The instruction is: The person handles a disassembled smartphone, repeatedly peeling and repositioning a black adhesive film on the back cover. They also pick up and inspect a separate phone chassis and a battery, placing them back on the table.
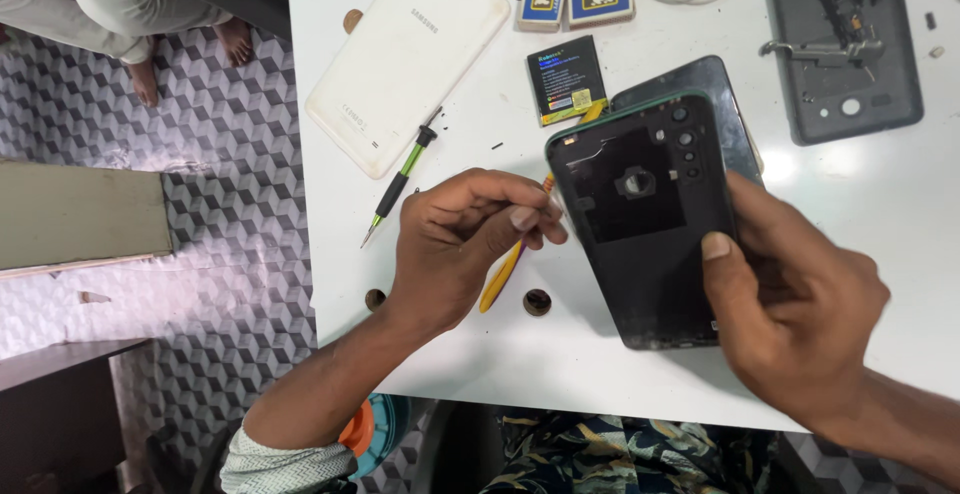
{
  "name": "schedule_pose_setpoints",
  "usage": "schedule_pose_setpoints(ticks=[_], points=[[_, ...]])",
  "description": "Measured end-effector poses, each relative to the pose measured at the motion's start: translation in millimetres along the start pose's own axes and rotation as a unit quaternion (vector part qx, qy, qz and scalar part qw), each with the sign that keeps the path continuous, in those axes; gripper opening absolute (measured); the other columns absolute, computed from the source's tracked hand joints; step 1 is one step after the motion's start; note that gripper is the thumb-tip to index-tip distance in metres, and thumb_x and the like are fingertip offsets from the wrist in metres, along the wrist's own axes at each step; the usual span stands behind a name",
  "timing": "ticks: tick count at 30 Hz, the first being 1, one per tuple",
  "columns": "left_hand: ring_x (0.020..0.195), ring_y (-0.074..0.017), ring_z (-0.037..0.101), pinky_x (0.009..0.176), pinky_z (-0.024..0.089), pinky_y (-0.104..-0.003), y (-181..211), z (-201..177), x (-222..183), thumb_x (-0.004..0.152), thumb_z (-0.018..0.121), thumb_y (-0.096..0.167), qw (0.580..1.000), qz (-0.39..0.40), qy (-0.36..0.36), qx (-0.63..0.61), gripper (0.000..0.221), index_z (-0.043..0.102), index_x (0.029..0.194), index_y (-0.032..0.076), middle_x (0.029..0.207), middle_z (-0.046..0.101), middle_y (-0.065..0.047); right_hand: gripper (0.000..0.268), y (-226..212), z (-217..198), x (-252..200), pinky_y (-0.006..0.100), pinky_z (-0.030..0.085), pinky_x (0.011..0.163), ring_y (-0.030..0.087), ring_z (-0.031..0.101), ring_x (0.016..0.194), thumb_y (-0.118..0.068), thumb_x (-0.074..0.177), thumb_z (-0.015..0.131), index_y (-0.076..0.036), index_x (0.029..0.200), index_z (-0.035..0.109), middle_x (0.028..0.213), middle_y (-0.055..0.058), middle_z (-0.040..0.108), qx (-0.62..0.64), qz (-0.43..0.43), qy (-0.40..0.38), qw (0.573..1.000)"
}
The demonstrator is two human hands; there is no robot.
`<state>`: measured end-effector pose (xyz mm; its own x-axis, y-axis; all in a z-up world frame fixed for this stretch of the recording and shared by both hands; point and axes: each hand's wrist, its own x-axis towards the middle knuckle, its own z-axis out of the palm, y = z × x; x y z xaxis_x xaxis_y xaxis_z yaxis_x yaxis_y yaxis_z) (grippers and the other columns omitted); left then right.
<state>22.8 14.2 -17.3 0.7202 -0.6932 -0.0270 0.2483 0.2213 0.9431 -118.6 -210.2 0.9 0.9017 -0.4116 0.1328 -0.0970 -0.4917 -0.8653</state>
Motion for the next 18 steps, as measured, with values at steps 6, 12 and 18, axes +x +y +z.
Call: schedule_pose_setpoints(ticks=[6, 12, 18], points=[[0.101, -0.0171, 0.073, 0.086, 0.059, -0.030, 0.6, -0.7, -1.7, 0.108, 0.062, 0.001, 1.000, 0.006, -0.017, -0.007, 0.014, 0.068, 0.120, -0.002, 0.110, 0.074, -0.013, 0.049, 10.1, 0.8, 6.9, 0.022, 0.050, 0.071, 0.012, 0.065, 0.085, 0.002, 0.100, 0.056, 0.008, 0.148, 0.057, 0.103, 0.022, 0.075, 0.144, 0.111, -0.076, 0.980], [0.099, -0.0160, 0.073, 0.084, 0.059, -0.029, -2.0, -1.2, -1.2, 0.108, 0.062, 0.003, 0.999, 0.000, -0.018, -0.032, 0.017, 0.068, 0.121, -0.005, 0.107, 0.075, -0.013, 0.050, 10.2, 1.8, 16.2, 0.029, 0.057, 0.085, 0.020, 0.070, 0.104, 0.001, 0.098, 0.047, 0.013, 0.148, 0.050, 0.123, 0.025, 0.072, 0.286, 0.179, -0.115, 0.935], [0.096, -0.0149, 0.074, 0.082, 0.060, -0.028, -0.5, -1.4, -1.2, 0.108, 0.061, 0.005, 1.000, 0.000, -0.026, -0.009, 0.016, 0.068, 0.119, -0.004, 0.105, 0.075, -0.013, 0.050, 7.9, 2.4, 20.0, 0.029, 0.057, 0.089, 0.019, 0.069, 0.107, -0.001, 0.099, 0.047, 0.014, 0.147, 0.049, 0.126, 0.025, 0.069, 0.312, 0.193, -0.127, 0.922]])
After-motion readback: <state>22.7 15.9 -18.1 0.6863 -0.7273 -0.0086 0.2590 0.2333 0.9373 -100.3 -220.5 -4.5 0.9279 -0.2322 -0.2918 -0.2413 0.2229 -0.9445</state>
